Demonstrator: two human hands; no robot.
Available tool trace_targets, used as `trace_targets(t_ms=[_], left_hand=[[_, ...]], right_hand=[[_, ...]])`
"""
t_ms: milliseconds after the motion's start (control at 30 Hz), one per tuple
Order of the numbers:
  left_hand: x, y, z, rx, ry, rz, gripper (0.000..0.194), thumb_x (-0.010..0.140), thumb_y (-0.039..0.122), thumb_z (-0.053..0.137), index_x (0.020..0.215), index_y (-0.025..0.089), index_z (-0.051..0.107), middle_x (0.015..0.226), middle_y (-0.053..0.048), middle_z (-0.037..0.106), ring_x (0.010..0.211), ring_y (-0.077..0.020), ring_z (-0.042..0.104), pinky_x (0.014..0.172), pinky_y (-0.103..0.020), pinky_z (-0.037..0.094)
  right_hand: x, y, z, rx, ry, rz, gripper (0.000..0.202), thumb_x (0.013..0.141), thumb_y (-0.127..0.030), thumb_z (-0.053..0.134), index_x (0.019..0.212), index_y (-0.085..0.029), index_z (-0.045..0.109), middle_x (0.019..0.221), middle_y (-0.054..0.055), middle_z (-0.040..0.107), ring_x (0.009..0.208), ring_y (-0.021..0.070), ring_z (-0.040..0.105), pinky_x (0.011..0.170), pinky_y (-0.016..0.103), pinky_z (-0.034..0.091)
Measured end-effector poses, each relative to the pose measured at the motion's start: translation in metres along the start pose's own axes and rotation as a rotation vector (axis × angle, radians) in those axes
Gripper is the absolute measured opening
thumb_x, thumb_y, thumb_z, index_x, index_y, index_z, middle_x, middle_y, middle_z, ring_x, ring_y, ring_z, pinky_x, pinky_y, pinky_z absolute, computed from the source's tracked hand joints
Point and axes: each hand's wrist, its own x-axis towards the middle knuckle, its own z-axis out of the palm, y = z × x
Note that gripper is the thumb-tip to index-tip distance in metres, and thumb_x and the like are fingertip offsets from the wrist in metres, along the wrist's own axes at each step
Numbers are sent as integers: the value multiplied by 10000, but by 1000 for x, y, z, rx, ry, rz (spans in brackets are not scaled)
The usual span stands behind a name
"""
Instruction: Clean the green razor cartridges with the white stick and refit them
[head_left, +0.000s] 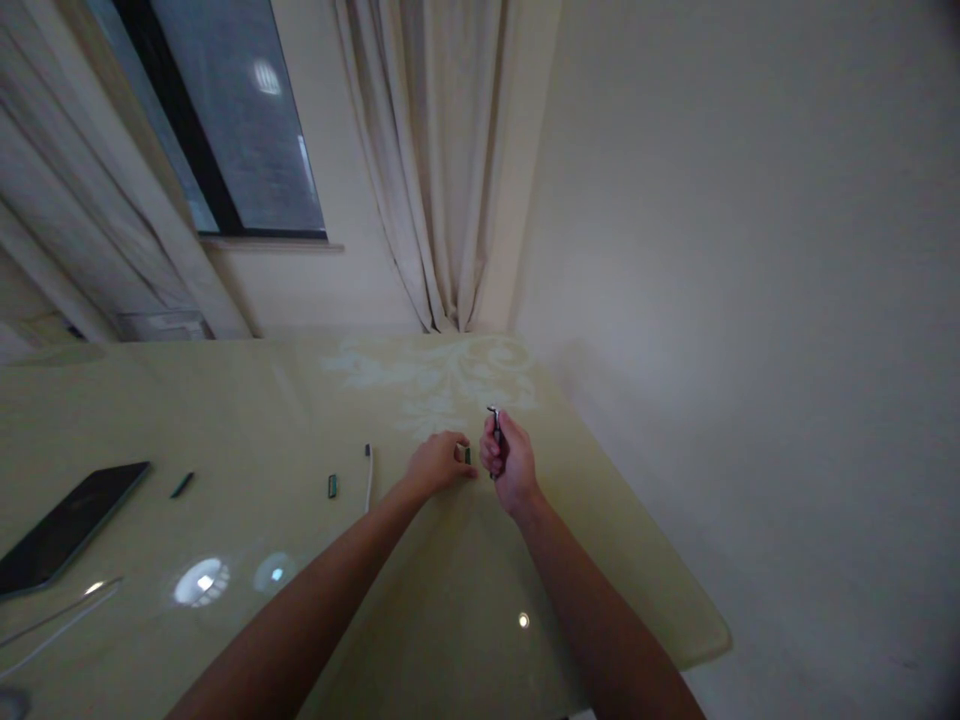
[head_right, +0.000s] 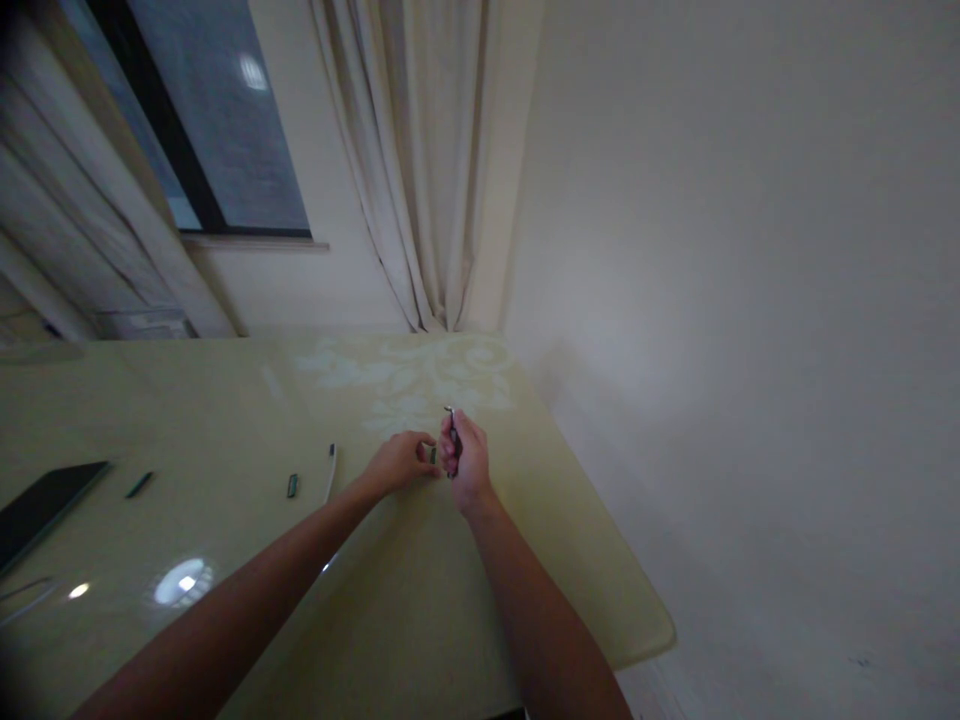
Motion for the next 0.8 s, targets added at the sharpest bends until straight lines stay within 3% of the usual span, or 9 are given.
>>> trace_targets(t_ms=[267, 433, 533, 633, 700, 800], left_hand=[[-7, -5, 6, -74, 58, 38, 343, 1020, 364, 696, 1303, 171, 675, 1279, -105, 718, 1052, -253, 732, 900, -471, 631], [-35, -18, 3, -101, 238, 86, 537, 862, 285, 823, 1373, 194, 684, 1044, -69, 810, 983, -273, 756, 930, -392, 563], [-61, -47, -7, -99, 375, 102, 479, 933, 351, 696, 1387, 202, 677, 1153, -97, 791, 1104, -307, 718, 1001, -426, 523], [-86, -92, -23, -91, 462, 78, 452, 940, 428, 631, 1309, 182, 717, 1143, -132, 774, 1131, -346, 694, 995, -470, 522], [-98, -127, -33, -97, 522, 39, 458, 881, 488, 670, 1228, 202, 758, 1115, -127, 779, 1051, -340, 713, 944, -457, 548], [-113, -170, -44, -163, 520, -118, 547, 824, 584, 689, 1188, 186, 777, 1067, -121, 790, 890, -318, 739, 803, -419, 589]], right_hand=[[-2, -1, 1, -14, 18, -1, 483, 810, -647, 774, 789, -210, 567, 513, -116, 383, 398, 53, 221, 380, 197, 149], [-6, -4, 3, -27, 12, 17, 472, 822, -634, 765, 784, -210, 558, 523, -110, 381, 406, 55, 227, 390, 195, 160], [-10, 0, 7, -65, 17, 47, 475, 830, -635, 763, 796, -202, 572, 529, -109, 394, 401, 48, 224, 385, 188, 151], [-16, 7, 12, -136, -13, 138, 484, 840, -650, 745, 802, -193, 589, 535, -106, 413, 394, 42, 217, 374, 183, 141], [-23, 12, 18, -175, -60, 202, 490, 852, -657, 731, 801, -188, 599, 539, -102, 419, 397, 43, 225, 373, 184, 143], [-33, 16, 25, -223, -118, 263, 502, 879, -664, 712, 797, -178, 618, 542, -96, 417, 409, 46, 239, 382, 188, 142]])
